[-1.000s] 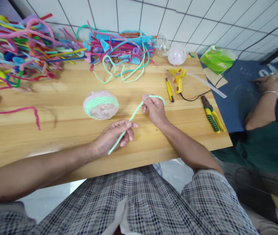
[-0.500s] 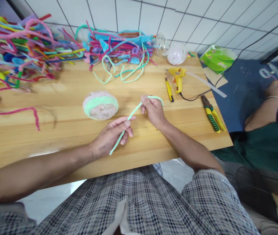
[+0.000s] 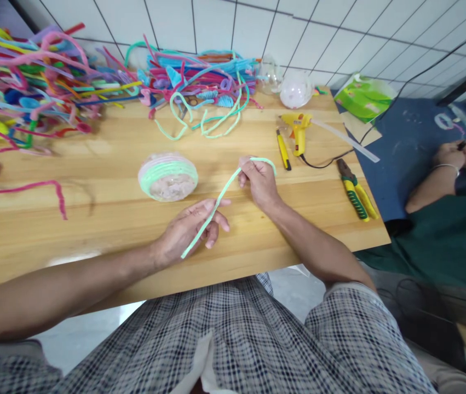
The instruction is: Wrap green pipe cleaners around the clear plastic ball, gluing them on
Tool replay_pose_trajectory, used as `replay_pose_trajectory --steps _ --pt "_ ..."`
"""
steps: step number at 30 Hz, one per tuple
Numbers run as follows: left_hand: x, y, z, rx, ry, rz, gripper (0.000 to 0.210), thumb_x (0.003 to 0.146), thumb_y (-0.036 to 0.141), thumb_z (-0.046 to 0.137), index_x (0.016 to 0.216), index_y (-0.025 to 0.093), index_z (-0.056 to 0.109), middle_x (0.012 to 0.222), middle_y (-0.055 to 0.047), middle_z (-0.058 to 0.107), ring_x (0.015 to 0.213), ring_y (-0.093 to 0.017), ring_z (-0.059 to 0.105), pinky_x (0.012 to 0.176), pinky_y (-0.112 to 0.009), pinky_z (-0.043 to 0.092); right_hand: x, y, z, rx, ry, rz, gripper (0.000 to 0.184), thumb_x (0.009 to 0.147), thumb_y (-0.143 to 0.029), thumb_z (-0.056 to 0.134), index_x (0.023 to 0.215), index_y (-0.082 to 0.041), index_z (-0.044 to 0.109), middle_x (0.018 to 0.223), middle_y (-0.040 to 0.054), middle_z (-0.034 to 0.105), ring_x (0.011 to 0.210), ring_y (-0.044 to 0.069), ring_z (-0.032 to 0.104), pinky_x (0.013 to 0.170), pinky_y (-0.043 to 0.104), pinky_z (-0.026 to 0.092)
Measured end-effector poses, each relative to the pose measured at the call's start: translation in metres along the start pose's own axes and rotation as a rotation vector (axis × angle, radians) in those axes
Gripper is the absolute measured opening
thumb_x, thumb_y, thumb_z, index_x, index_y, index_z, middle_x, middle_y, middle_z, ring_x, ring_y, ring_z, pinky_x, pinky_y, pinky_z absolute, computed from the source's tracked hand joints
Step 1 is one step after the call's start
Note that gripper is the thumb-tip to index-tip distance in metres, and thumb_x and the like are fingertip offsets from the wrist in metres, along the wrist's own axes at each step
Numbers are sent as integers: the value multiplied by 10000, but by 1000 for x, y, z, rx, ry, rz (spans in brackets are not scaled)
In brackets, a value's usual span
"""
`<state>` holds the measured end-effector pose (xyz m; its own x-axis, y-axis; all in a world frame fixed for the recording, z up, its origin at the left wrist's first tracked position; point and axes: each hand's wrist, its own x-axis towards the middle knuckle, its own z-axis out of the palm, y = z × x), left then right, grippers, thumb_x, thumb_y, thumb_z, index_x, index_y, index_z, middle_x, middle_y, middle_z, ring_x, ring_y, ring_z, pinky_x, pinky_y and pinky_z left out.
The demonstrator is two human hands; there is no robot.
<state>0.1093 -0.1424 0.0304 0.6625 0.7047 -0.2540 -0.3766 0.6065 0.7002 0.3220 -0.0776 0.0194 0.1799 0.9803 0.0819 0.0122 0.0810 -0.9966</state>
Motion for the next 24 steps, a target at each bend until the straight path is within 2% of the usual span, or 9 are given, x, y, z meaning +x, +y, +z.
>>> replay_pose_trajectory --steps 4,7,9,12,16,19,22,24 --pt "-3 1 2 49 11 -35 667 887 661 888 1249 119 748 782 -27 812 461 -93 609 469 -227 448 4 3 -4 -33 16 -35 715 806 -858 857 541 -242 609 511 -30 528 510 111 473 503 265 371" --pt "-7 3 5 166 32 -55 618 935 634 847 1258 114 756 608 44 694 406 -58 477 429 -193 345 7 4 -5 -28 24 -46 719 784 -866 862 532 -245 604 504 -28 526 508 113 470 502 266 372" --pt "-9 4 6 246 43 -39 607 960 626 817 1277 111 761 528 85 603 386 -44 393 410 -177 280 7 4 -4 -3 30 -37 709 775 -846 882 530 -244 599 497 -34 517 500 108 467 503 264 376" --pt "-10 2 6 323 76 15 606 966 620 801 1302 116 762 508 108 553 386 -40 366 405 -165 262 7 3 -2 42 26 6 691 772 -811 908 543 -241 592 493 -47 503 487 95 457 503 255 378" --pt "-8 -1 4 336 100 41 615 951 618 812 1315 126 754 547 100 589 387 -41 390 396 -168 274 5 0 -1 66 13 66 692 754 -808 925 565 -241 576 493 -60 491 486 87 447 501 241 379" --pt "-6 -3 5 305 70 13 631 942 622 819 1324 128 732 618 79 659 387 -36 420 398 -171 302 5 -3 -1 62 16 70 706 781 -814 914 565 -240 565 488 -60 488 484 87 447 498 238 388" --pt "-6 -3 6 300 34 -11 581 921 593 840 1255 127 744 691 47 724 395 -28 454 408 -170 344 6 -5 -1 79 22 54 712 794 -816 912 562 -236 571 480 -64 482 472 81 451 490 232 396" --pt "-6 -3 6 317 63 -17 531 908 576 846 1176 124 765 720 27 750 395 -23 454 395 -167 348 6 -7 -1 83 36 59 711 805 -807 910 560 -233 570 476 -68 480 462 75 442 485 228 396"
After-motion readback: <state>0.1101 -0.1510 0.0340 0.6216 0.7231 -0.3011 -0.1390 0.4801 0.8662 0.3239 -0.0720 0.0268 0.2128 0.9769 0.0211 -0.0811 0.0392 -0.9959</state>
